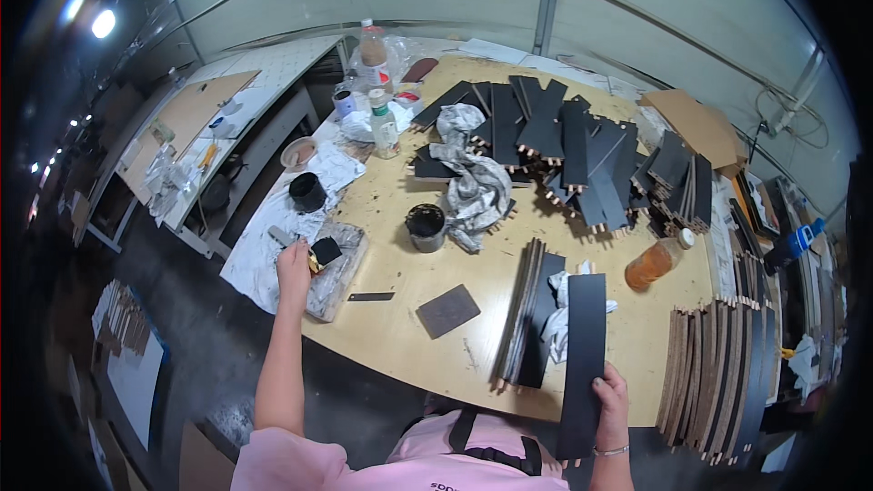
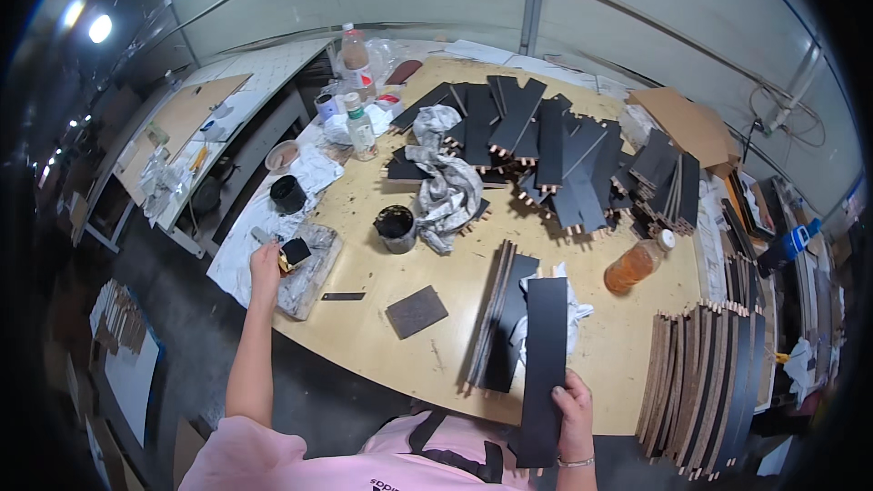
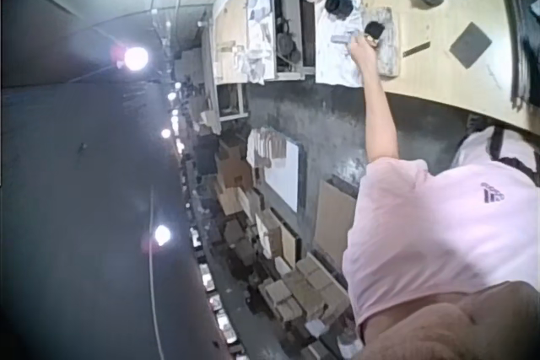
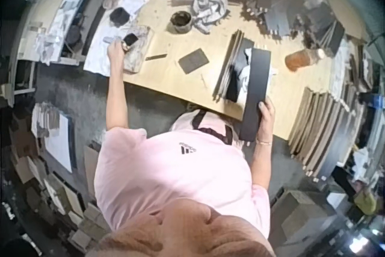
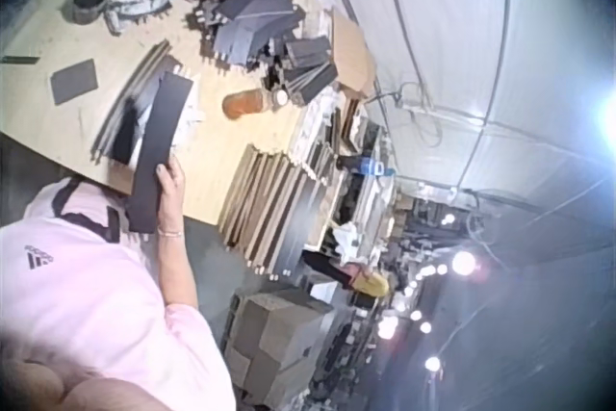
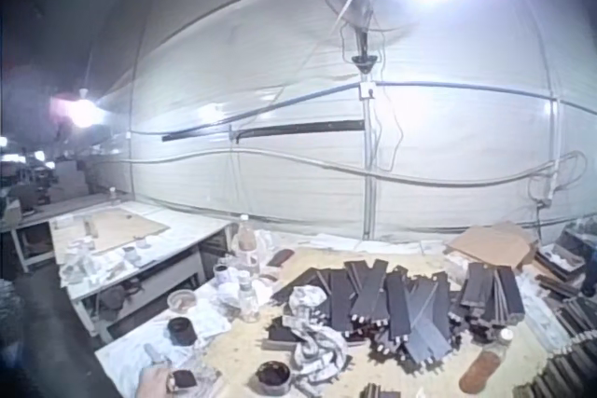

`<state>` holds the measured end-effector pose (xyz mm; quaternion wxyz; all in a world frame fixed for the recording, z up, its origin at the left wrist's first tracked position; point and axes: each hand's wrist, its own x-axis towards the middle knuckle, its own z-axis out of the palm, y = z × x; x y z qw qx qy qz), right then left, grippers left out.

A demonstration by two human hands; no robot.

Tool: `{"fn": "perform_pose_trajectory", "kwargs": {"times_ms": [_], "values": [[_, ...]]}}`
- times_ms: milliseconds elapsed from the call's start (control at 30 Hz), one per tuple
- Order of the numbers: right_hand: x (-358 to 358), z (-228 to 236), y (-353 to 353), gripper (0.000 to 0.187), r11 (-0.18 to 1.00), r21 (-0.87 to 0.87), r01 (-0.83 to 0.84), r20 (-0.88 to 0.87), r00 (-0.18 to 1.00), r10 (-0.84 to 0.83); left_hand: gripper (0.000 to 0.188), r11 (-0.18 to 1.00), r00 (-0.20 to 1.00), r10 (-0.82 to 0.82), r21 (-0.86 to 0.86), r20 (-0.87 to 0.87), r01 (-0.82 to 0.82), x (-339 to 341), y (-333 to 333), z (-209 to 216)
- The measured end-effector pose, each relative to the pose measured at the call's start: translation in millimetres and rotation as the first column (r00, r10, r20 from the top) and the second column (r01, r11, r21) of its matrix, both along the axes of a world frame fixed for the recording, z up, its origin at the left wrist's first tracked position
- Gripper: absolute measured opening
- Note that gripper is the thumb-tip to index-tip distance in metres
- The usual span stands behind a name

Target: The person wipes wooden panels with a cloth, applies liquid from a bottle and black stain using a sponge, and stacks the panels on a workbench.

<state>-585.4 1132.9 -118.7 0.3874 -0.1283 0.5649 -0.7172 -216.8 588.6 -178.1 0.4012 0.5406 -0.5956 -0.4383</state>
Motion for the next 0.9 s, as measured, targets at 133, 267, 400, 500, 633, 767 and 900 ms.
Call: {"fn": "perform_pose_trajectory", "kwargs": {"times_ms": [133, 267, 400, 500, 633, 767, 900], "values": [[-7.4, -12.7, -15.5, 0.037, 0.998, -0.046, 0.031, 0.139, 0.99, -0.024, 0.041, 0.99, 0.861, 0.069, -0.144, 0.503, 0.005, 34.3, -26.0, -31.6], [-6.5, -4.2, -30.2, 0.043, 0.987, -0.128, 0.099, 0.277, 0.959, -0.061, 0.029, 0.9, 0.78, 0.329, -0.428, 0.533, -0.087, 33.7, -18.5, -28.4], [-18.0, 1.0, -8.6, 0.042, 0.965, -0.209, 0.159, 0.35, 0.933, -0.078, 0.017, 0.917, 0.948, -0.19, -0.299, 0.254, 0.264, -124.4, 105.9, 47.0], [-29.2, -16.3, 17.5, 0.04, 0.951, -0.235, 0.2, 0.325, 0.938, -0.117, 0.033, 0.565, 0.63, -0.705, -0.28, 0.325, 0.776, -234.7, 209.8, 32.6], [-33.9, -14.0, 47.4, 0.04, 0.936, -0.197, 0.293, 0.356, 0.911, -0.21, 0.079, 0.227, 0.299, -0.696, -0.196, 0.653, 0.954, -363.1, 305.6, 13.7], [-45.9, -15.9, 76.5, 0.048, 0.922, -0.248, 0.298, 0.333, 0.92, -0.207, 0.085, 0.077, 0.106, -0.514, -0.078, 0.851, 0.994, -441.9, 344.7, -16.2], [-56.6, -19.2, 92.2, 0.046, 0.91, -0.287, 0.301, 0.293, 0.932, -0.216, 0.055, 0.269, 0.328, -0.827, -0.192, 0.457, 0.944, -463.1, 333.4, -47.0]]}}
